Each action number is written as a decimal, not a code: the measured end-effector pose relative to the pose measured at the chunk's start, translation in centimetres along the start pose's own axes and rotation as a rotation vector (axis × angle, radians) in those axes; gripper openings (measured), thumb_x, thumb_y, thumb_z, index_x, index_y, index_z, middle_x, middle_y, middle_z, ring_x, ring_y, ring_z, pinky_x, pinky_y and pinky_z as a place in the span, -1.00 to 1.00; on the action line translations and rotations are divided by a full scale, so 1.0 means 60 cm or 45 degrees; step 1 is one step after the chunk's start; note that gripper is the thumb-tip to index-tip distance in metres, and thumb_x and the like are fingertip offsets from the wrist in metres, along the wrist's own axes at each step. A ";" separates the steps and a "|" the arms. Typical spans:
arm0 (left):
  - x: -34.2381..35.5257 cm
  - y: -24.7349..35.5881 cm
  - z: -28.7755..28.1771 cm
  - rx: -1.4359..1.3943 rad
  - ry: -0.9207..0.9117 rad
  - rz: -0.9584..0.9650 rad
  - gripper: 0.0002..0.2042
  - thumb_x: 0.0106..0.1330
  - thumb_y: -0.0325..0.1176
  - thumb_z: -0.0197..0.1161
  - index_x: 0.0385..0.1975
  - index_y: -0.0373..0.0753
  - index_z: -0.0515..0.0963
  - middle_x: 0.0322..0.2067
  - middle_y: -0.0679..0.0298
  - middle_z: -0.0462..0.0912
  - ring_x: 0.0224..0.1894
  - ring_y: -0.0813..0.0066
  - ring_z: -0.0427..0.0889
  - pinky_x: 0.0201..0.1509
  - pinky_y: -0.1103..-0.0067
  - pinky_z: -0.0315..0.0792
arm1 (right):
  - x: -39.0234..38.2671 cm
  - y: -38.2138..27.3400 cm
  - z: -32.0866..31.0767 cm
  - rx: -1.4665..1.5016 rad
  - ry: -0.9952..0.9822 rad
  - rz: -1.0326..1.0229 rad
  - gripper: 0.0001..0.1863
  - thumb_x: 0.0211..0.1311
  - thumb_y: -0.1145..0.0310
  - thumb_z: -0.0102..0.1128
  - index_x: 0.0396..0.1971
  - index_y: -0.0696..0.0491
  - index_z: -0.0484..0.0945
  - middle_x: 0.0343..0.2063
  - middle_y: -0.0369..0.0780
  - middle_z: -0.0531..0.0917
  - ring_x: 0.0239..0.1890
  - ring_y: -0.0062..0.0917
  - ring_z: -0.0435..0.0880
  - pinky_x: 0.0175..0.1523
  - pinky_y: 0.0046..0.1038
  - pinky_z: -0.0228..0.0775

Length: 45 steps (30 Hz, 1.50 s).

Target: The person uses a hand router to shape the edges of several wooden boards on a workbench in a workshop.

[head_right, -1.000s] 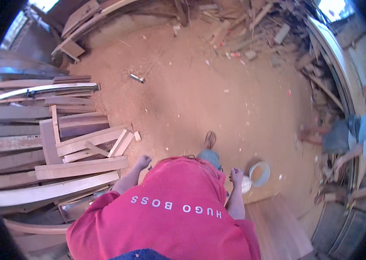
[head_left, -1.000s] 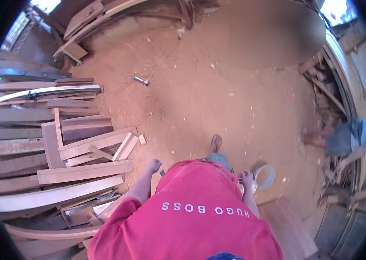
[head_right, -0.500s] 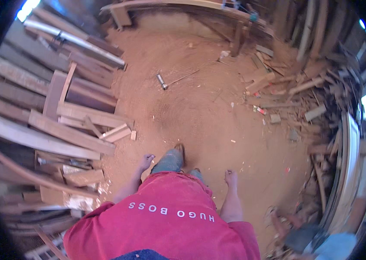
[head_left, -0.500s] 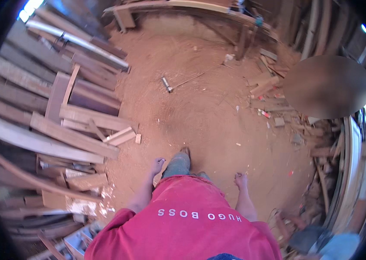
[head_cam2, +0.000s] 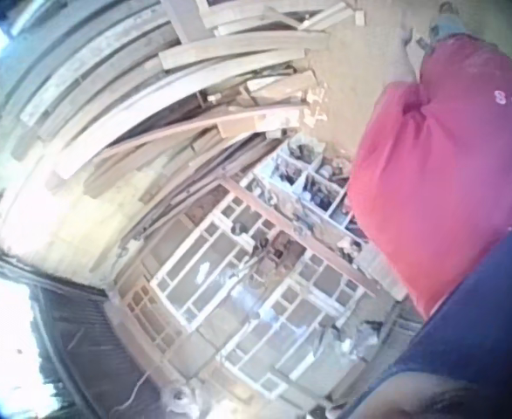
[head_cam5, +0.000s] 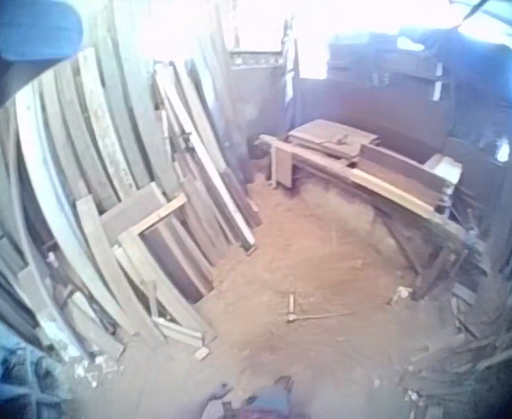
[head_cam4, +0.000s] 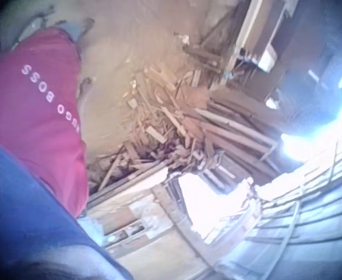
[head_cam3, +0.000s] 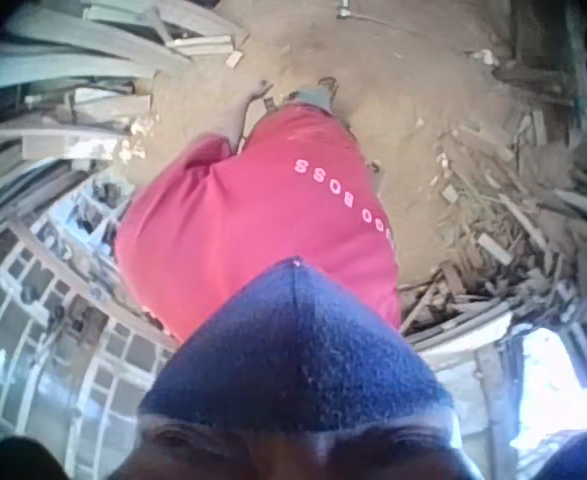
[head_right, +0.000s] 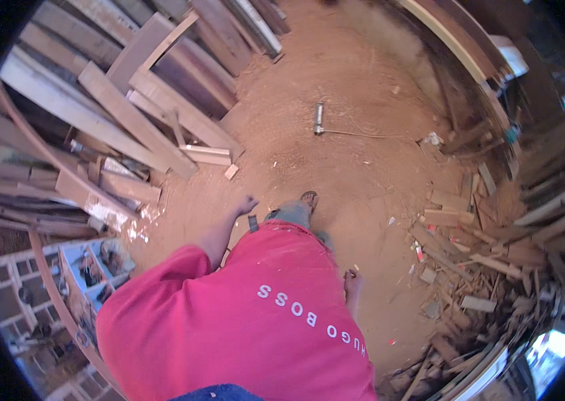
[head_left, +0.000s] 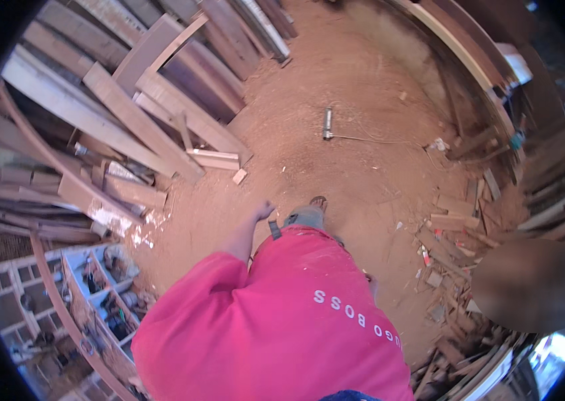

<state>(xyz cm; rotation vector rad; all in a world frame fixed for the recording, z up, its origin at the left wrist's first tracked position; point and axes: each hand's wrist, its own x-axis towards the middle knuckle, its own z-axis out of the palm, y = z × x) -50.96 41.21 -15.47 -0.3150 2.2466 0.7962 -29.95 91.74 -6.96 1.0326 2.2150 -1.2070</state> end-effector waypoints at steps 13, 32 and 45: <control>0.257 0.573 -0.203 -0.258 0.214 0.556 -0.62 0.41 -0.03 0.21 -0.17 -0.29 0.66 -0.25 -0.08 0.73 -0.19 -0.03 0.72 -0.09 0.21 0.55 | 0.414 -0.346 -0.137 0.029 -0.065 -0.105 -0.65 0.37 0.24 0.27 -0.06 0.22 0.68 -0.39 -0.14 0.74 -0.39 -0.49 0.73 -0.28 -0.43 0.57; 0.689 0.769 -0.422 -0.748 0.496 -0.232 -0.67 0.39 -0.18 0.29 -0.15 -0.38 0.67 -0.41 0.19 0.72 -0.37 0.41 0.68 -0.25 0.43 0.55 | 1.112 -1.009 -0.411 -0.119 0.282 -0.736 -0.62 0.35 0.13 0.27 -0.12 0.18 0.69 -0.43 -0.04 0.74 -0.39 -0.33 0.74 -0.22 -0.27 0.56; 1.183 1.216 -0.591 -0.206 0.068 0.075 -0.65 0.40 -0.17 0.32 -0.08 -0.38 0.69 -0.21 0.07 0.79 -0.12 0.29 0.75 0.02 0.40 0.58 | 1.306 -0.925 -0.417 0.150 0.225 0.116 -0.69 0.29 0.24 0.32 -0.16 0.19 0.68 -0.58 -0.11 0.70 -0.62 -0.40 0.71 -0.49 -0.33 0.55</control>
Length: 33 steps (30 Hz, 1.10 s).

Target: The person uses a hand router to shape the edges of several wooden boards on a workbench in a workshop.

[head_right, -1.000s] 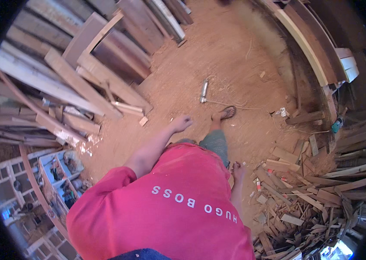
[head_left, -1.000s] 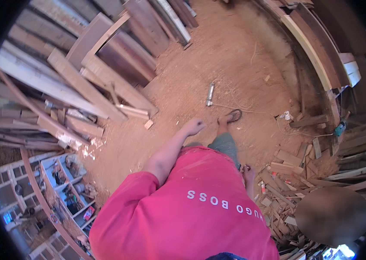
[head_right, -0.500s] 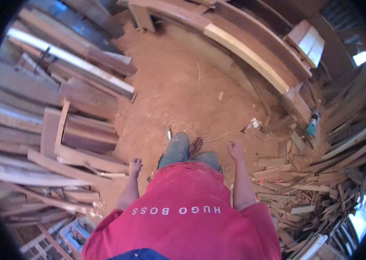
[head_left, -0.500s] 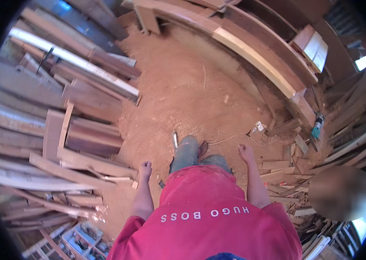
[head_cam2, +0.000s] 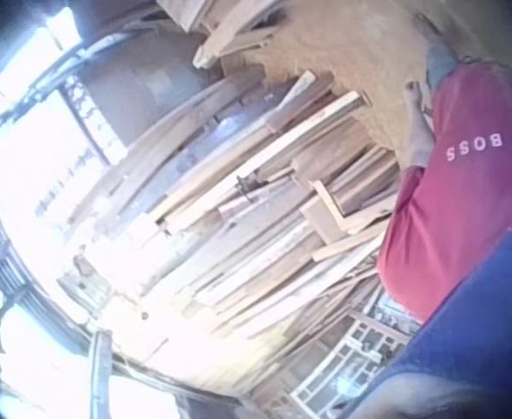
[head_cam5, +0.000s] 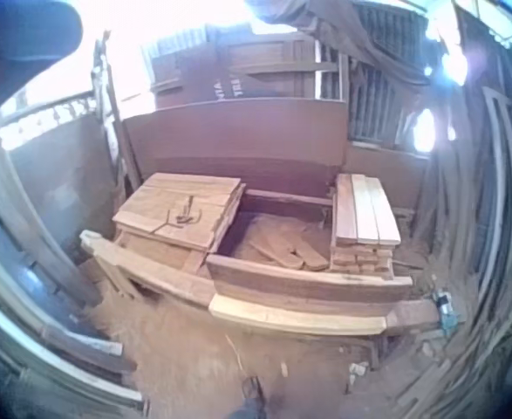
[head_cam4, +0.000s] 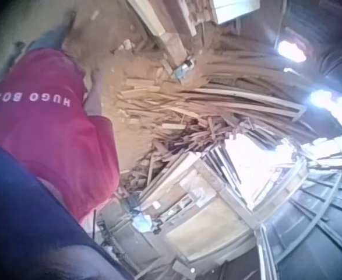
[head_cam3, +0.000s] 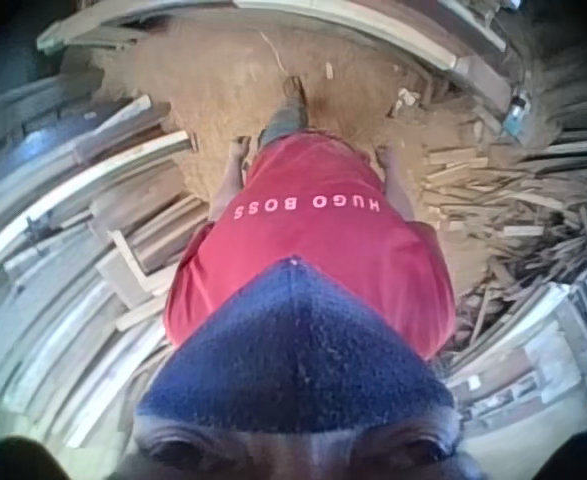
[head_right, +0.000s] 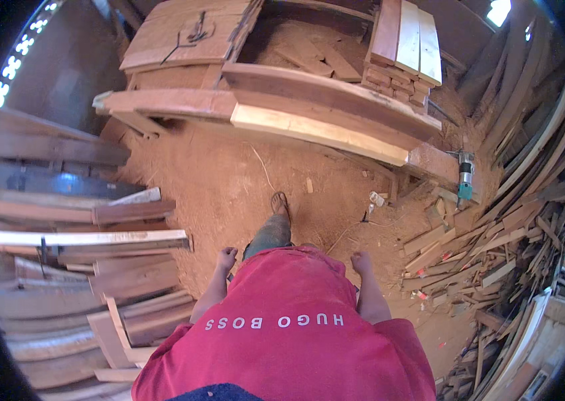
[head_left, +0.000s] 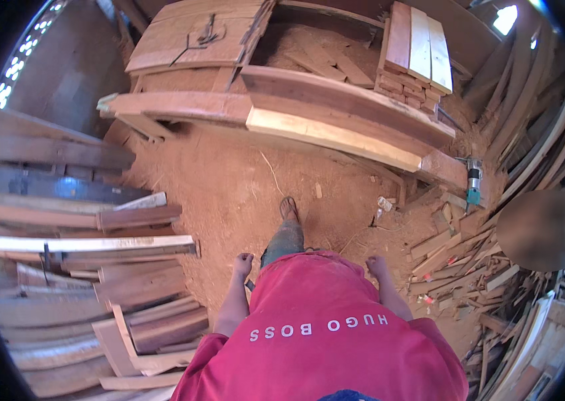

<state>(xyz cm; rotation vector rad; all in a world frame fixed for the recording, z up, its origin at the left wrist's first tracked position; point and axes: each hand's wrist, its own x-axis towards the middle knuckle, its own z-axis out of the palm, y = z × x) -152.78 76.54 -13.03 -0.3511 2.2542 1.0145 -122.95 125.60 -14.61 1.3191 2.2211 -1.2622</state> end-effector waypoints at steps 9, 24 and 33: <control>0.269 0.327 -0.194 0.131 -0.026 0.256 -0.65 0.48 -0.18 0.26 -0.03 -0.38 0.66 -0.21 0.10 0.78 -0.19 0.38 0.73 -0.06 0.47 0.56 | 0.096 -0.258 -0.075 0.323 0.590 -0.034 -0.72 0.44 0.25 0.22 -0.05 0.15 0.63 -0.51 -0.23 0.67 -0.59 -0.58 0.65 -0.50 -0.52 0.47; 0.252 0.360 -0.063 0.030 -0.248 -0.036 -0.73 0.47 -0.22 0.27 -0.11 -0.34 0.64 -0.33 0.24 0.72 -0.32 0.51 0.65 -0.26 0.52 0.54 | 0.219 -0.415 -0.376 0.844 1.468 0.046 -0.68 0.58 0.16 0.04 -0.01 0.12 0.55 -0.48 -0.29 0.58 -0.57 -0.68 0.53 -0.53 -0.60 0.39; 0.168 0.457 0.050 0.049 -0.059 -0.295 -0.71 0.46 -0.25 0.27 -0.02 -0.36 0.63 -0.21 0.20 0.74 -0.24 0.45 0.69 -0.22 0.48 0.60 | 0.383 -0.365 -0.533 0.621 1.385 -0.112 -0.72 0.56 0.23 0.08 -0.02 0.12 0.60 -0.42 -0.29 0.62 -0.45 -0.65 0.57 -0.38 -0.57 0.47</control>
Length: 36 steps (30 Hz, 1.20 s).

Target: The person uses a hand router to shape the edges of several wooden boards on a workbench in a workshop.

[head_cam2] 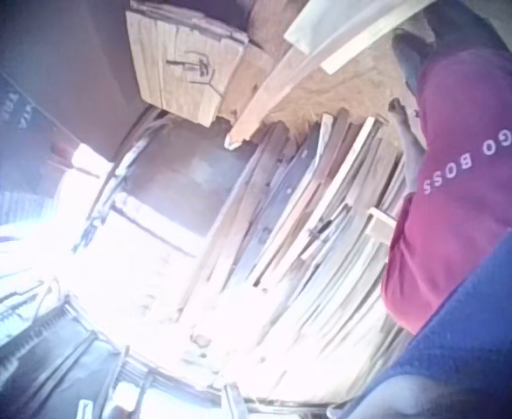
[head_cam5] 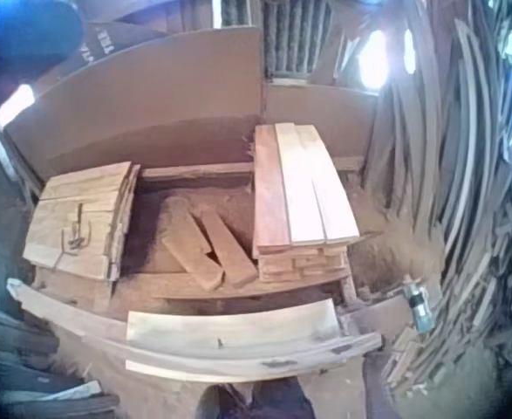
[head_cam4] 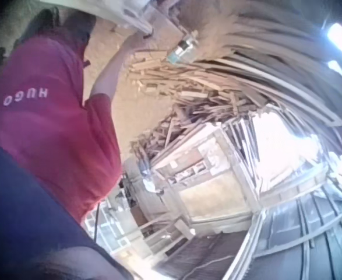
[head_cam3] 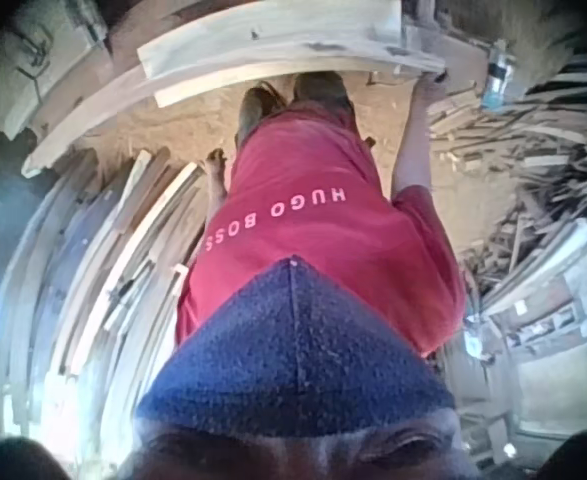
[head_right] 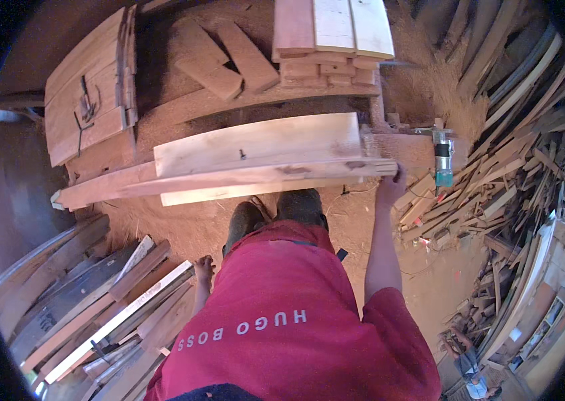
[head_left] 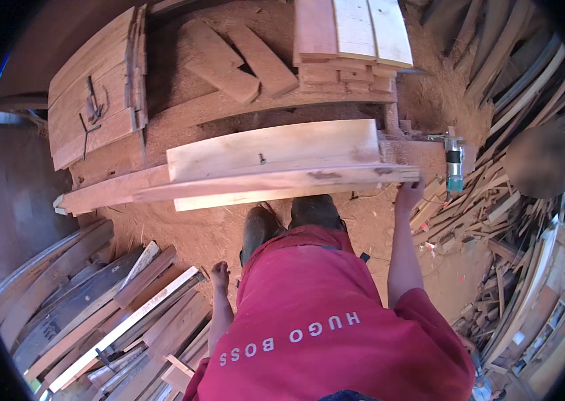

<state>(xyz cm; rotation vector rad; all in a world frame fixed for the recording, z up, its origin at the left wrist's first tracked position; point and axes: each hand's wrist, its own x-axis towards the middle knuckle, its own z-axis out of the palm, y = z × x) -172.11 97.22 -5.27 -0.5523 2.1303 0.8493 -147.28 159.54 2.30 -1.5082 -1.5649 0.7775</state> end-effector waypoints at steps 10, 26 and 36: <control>-0.126 0.283 0.144 0.140 0.070 0.364 -0.65 0.54 -0.16 0.18 0.01 -0.36 0.62 -0.15 0.13 0.74 -0.15 0.41 0.72 -0.10 0.49 0.56 | 0.149 0.018 0.065 0.008 -0.546 0.032 -0.71 0.51 0.27 0.17 0.03 0.14 0.64 -0.13 -0.16 0.74 -0.10 -0.49 0.70 0.02 -0.44 0.52; -0.346 0.620 0.249 0.020 0.911 1.717 -0.71 0.59 -0.35 -0.04 -0.01 -0.46 0.53 -0.08 0.07 0.60 -0.02 0.27 0.56 0.15 0.39 0.41 | 0.014 0.115 0.012 0.018 -0.394 0.030 -0.80 0.44 0.36 0.23 -0.08 0.13 0.67 -0.27 -0.12 0.73 -0.28 -0.40 0.71 -0.16 -0.40 0.53; -0.414 0.747 0.383 0.523 0.426 2.233 -0.46 0.68 -0.16 -0.34 -0.04 -0.47 0.59 -0.05 0.02 0.69 0.05 0.13 0.63 0.25 0.28 0.42 | -0.202 0.275 -0.144 -0.054 -0.348 0.479 -0.75 0.49 0.29 0.20 -0.03 0.13 0.66 -0.21 -0.18 0.74 -0.24 -0.55 0.71 -0.18 -0.48 0.53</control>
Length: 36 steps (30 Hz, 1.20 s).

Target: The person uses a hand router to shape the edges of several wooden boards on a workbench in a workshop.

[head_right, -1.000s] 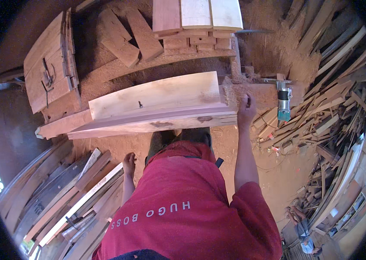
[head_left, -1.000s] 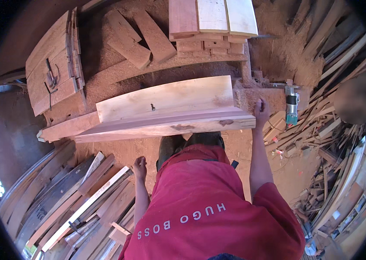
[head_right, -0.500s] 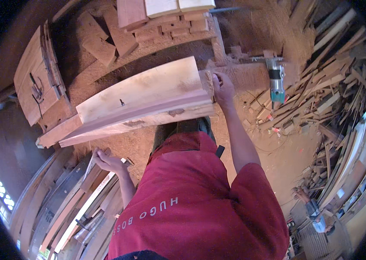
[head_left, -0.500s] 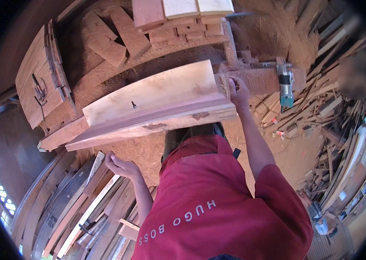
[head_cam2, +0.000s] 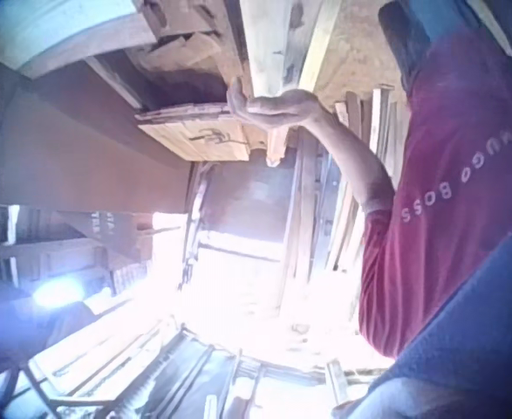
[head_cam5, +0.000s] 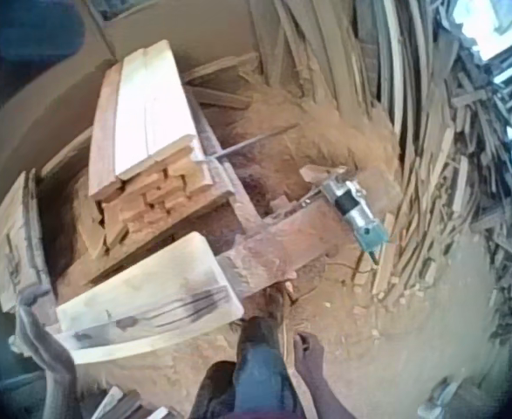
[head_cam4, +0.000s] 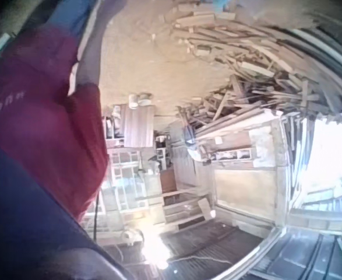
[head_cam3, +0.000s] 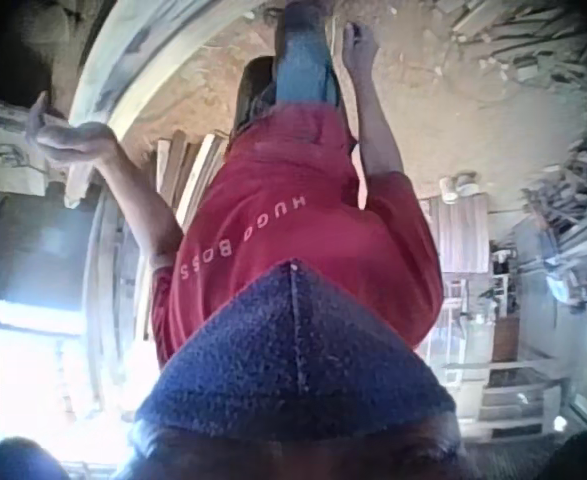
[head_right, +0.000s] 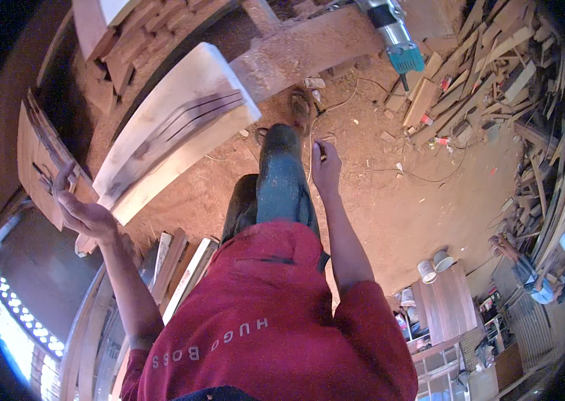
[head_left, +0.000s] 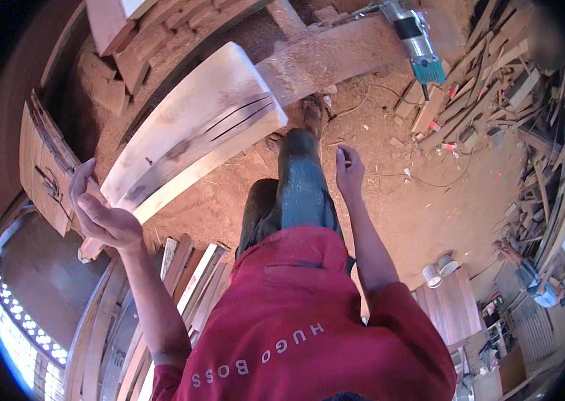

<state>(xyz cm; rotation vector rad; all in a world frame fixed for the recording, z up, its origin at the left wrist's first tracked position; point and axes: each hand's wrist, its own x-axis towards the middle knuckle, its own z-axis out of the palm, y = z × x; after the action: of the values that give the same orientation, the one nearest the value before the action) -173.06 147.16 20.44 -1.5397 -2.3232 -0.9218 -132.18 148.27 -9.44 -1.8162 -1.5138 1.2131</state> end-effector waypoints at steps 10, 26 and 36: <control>-0.038 -0.053 0.048 0.276 -0.395 0.046 -0.51 0.38 -0.10 0.34 0.16 -0.31 0.52 0.08 0.10 0.68 0.13 0.16 0.64 0.19 0.34 0.46 | 0.025 0.177 -0.080 0.177 0.047 0.419 -0.70 0.53 0.26 0.13 0.02 0.17 0.63 -0.30 -0.13 0.75 -0.27 -0.50 0.74 -0.16 -0.46 0.60; -0.007 -0.001 0.041 0.611 -0.762 0.078 -0.24 0.59 0.27 -0.45 0.16 -0.28 0.53 0.11 0.07 0.60 0.26 0.11 0.48 0.43 0.19 0.25 | 0.028 0.414 -0.163 0.135 -0.019 0.816 -0.67 0.54 0.19 0.15 0.00 0.15 0.64 -0.37 -0.19 0.73 -0.37 -0.57 0.69 -0.28 -0.48 0.56; 0.018 0.049 0.044 0.916 -0.906 0.058 -0.27 0.60 0.23 -0.38 0.14 -0.29 0.57 0.10 0.08 0.63 0.21 0.08 0.53 0.42 0.19 0.22 | 0.071 0.409 -0.144 0.202 -0.179 0.879 -0.66 0.53 0.19 0.15 0.01 0.18 0.62 -0.36 -0.20 0.72 -0.38 -0.58 0.68 -0.30 -0.50 0.55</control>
<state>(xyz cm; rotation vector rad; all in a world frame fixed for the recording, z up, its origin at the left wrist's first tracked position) -170.50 150.31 19.99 -1.7016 -2.5617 0.5570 -112.03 147.07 -26.39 -2.2578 -0.8198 1.7383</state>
